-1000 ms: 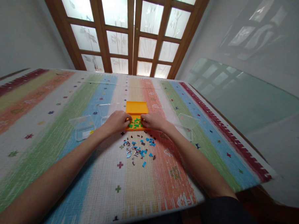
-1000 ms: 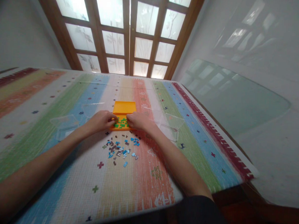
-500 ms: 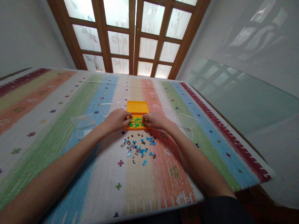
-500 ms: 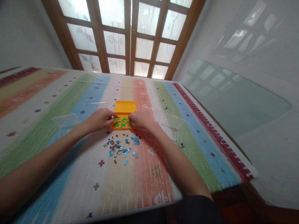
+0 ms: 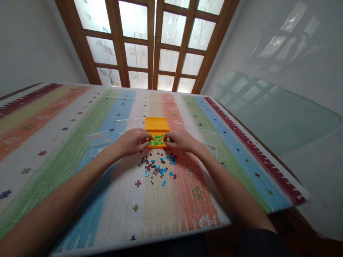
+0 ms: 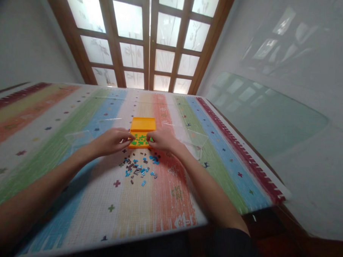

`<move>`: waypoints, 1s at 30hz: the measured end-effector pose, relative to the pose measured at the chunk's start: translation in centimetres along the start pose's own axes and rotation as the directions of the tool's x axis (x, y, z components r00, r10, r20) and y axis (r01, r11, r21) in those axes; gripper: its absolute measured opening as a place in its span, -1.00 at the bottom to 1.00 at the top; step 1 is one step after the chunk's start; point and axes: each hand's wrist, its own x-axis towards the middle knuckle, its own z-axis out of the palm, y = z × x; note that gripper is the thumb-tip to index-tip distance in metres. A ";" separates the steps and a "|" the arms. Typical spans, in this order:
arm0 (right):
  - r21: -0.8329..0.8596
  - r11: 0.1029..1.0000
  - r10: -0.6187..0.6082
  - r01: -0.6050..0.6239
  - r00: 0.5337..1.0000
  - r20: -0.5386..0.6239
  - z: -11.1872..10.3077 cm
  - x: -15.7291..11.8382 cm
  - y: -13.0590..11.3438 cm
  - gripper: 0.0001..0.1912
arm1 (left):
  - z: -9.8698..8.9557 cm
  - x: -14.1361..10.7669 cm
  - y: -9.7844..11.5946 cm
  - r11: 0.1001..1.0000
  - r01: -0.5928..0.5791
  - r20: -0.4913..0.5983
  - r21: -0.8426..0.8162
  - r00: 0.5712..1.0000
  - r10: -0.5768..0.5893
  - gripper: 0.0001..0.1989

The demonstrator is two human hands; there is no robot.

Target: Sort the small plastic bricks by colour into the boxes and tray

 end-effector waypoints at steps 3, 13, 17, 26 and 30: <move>0.025 1.000 0.001 0.001 0.996 -0.089 1.3 -1.9 -0.1 -0.75 | 0.7 -1.3 -0.2 0.996 -0.081 -0.100 -0.028 0.992 0.078 -0.71; 0.088 0.981 -0.144 0.172 0.956 -0.257 5.7 -5.7 1.2 -0.71 | 3.5 -5.8 -0.1 0.969 -0.207 -0.307 0.132 0.921 0.238 -0.76; 0.054 0.984 -0.143 0.168 0.940 -0.309 6.9 -5.3 1.5 -0.63 | 4.5 -6.5 0.2 0.978 -0.203 -0.378 0.051 0.902 0.207 -0.79; -0.017 0.995 -0.095 0.094 0.962 -0.258 7.3 -4.9 -0.3 -0.62 | 6.1 -7.2 1.4 0.974 -0.143 -0.323 -0.177 0.943 0.079 -0.71; -0.002 0.997 -0.081 0.083 0.960 -0.267 7.2 -5.0 -0.5 -0.63 | 6.3 -7.3 1.7 0.973 -0.145 -0.289 -0.182 0.953 0.088 -0.71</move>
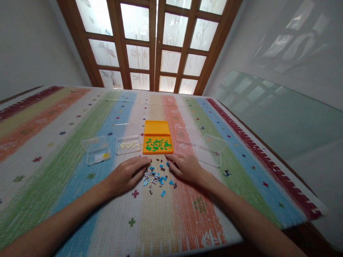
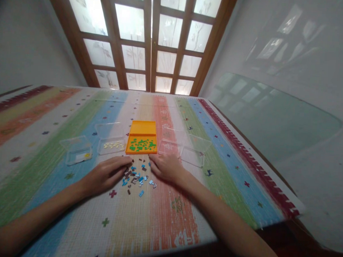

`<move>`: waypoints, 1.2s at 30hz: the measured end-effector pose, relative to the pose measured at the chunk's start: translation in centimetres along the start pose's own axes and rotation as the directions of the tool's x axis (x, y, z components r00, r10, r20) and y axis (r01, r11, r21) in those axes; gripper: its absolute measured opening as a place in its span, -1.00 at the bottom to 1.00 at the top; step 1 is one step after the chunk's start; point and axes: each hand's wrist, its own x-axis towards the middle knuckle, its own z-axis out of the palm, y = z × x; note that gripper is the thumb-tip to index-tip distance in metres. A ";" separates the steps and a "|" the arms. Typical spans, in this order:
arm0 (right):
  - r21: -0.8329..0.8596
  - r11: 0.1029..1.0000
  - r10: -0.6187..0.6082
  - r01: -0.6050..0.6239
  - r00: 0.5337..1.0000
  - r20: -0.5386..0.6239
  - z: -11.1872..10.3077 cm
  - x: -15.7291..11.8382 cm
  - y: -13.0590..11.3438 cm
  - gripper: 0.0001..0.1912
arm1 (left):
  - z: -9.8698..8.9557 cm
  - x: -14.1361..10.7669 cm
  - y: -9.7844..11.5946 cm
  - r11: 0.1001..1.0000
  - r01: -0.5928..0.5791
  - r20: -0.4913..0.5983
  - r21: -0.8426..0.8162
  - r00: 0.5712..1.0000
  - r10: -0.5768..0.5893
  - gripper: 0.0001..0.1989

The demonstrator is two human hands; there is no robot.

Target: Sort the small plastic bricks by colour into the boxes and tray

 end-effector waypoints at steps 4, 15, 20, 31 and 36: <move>0.041 0.999 0.011 -0.011 1.000 -0.009 -0.1 -0.1 -0.1 -0.65 | -0.1 -0.2 0.0 1.000 0.023 0.051 0.001 0.998 -0.023 -0.65; 0.118 0.992 0.046 -0.048 0.999 0.022 0.1 -0.9 -1.1 -0.67 | -0.6 -0.3 0.5 0.975 0.205 0.243 -0.088 0.953 -0.179 -0.58; 0.070 0.996 0.057 -0.058 0.998 0.011 -0.2 -1.2 -1.3 -0.62 | -1.2 -0.1 0.8 0.943 0.301 0.289 -0.145 0.924 -0.251 -0.57; 0.085 0.993 0.083 -0.077 0.994 -0.075 0.4 -2.3 0.9 -0.63 | -1.5 -0.6 0.4 0.901 0.341 0.275 -0.268 0.923 -0.268 -0.40; 0.101 0.992 0.090 -0.081 0.992 -0.088 0.8 -2.3 0.8 -0.66 | -1.4 -0.9 0.3 0.927 0.275 0.200 -0.255 0.953 -0.227 -0.41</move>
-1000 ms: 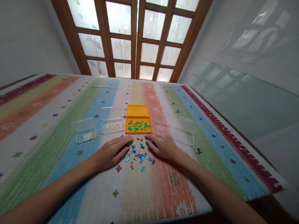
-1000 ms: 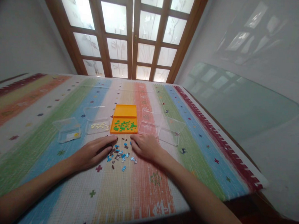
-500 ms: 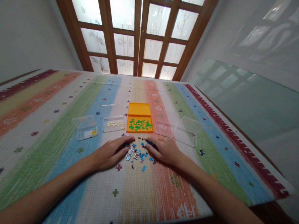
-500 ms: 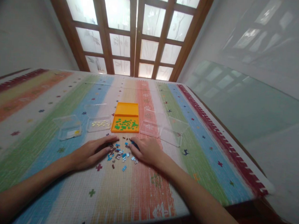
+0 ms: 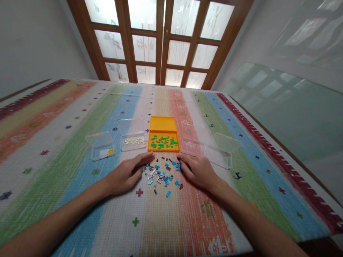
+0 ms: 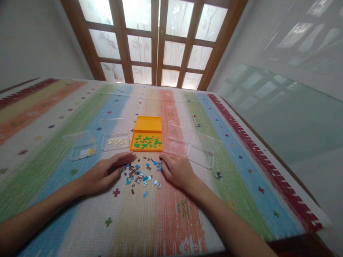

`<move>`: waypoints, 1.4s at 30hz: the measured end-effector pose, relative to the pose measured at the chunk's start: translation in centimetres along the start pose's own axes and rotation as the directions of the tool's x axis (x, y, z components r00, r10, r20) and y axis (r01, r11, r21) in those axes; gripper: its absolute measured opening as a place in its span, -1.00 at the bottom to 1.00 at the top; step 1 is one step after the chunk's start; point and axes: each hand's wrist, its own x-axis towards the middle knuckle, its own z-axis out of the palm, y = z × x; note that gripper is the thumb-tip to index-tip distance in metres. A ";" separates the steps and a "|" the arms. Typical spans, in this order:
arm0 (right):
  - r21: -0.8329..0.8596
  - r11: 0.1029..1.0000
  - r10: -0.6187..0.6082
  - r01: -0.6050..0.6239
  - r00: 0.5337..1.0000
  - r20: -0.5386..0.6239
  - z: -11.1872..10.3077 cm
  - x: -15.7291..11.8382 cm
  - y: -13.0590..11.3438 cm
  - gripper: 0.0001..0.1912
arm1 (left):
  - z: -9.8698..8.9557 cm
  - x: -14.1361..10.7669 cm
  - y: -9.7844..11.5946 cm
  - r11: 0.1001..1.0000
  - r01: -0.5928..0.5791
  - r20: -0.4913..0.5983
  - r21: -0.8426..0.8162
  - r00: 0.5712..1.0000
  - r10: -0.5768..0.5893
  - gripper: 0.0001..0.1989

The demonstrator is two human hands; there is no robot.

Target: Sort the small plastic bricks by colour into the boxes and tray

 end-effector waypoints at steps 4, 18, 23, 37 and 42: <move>0.002 1.000 0.005 -0.005 1.000 -0.006 -0.1 0.0 -0.1 -0.67 | 0.0 0.0 0.2 0.994 -0.041 -0.056 0.101 0.997 0.047 -0.51; 0.017 1.000 -0.002 0.002 1.000 0.007 -0.1 -0.1 -0.2 -0.66 | 0.3 0.3 -0.1 0.908 -0.249 -0.014 0.338 0.963 0.270 -0.59; 0.004 1.000 -0.017 0.017 1.000 -0.015 -0.5 -0.2 -0.2 -0.67 | 0.2 0.4 0.4 0.949 -0.164 -0.044 0.271 0.982 0.182 -0.52; 0.082 0.995 -0.067 0.064 0.997 0.027 -0.4 -0.5 -0.3 -0.64 | -0.2 0.4 1.0 0.941 -0.217 -0.035 0.260 0.972 0.234 -0.75; 0.068 0.993 -0.096 0.095 0.995 0.014 -0.5 -0.5 -0.2 -0.65 | -0.2 0.5 1.6 0.940 -0.265 0.014 0.214 0.963 0.268 -0.78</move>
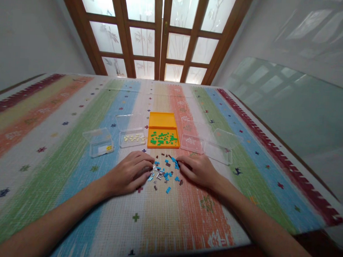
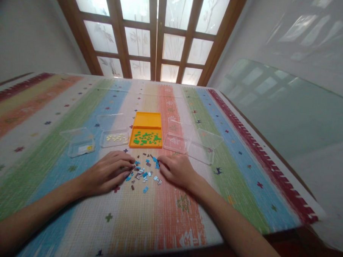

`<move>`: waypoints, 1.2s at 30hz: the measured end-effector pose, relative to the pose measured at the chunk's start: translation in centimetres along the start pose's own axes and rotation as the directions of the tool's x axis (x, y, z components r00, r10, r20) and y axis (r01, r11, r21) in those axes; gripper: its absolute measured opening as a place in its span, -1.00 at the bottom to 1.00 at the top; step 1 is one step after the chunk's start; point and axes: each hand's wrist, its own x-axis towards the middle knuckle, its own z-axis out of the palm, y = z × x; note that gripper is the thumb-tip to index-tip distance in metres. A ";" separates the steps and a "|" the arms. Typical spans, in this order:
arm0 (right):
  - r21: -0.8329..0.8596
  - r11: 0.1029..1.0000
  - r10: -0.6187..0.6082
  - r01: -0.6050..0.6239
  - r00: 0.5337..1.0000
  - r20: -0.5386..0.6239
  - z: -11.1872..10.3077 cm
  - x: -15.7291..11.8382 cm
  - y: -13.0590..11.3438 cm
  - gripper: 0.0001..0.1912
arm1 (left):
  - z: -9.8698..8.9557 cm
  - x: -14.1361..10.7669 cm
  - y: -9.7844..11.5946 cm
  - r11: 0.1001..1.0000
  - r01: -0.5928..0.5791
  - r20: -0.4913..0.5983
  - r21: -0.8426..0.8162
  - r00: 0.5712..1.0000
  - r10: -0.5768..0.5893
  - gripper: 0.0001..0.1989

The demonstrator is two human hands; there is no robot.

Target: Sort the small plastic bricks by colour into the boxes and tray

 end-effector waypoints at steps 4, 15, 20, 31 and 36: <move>0.005 0.999 -0.041 0.041 0.999 -0.024 0.0 -0.1 -0.1 -0.65 | 0.1 0.1 0.2 1.000 -0.010 0.014 0.003 1.000 0.010 -0.79; 0.008 0.997 -0.076 0.077 0.991 -0.112 -2.0 -0.3 0.5 -0.67 | 0.2 -0.3 -0.2 1.000 -0.003 0.010 0.030 1.000 0.002 -0.70; 0.034 0.995 -0.094 0.098 0.991 -0.096 -2.0 -0.5 0.9 -0.69 | 0.3 -0.6 -0.3 0.998 0.065 0.000 0.017 0.998 -0.065 -0.64; 0.197 0.980 -0.047 0.012 0.984 0.172 -2.3 -0.2 0.8 -0.74 | 0.4 -0.7 -0.4 0.997 0.070 0.031 0.028 0.997 -0.071 -0.56; 0.250 0.967 -0.012 -0.045 0.975 0.221 -2.3 -0.1 1.1 -0.84 | 0.3 -0.7 -0.4 0.997 0.067 0.054 0.026 0.996 -0.069 -0.53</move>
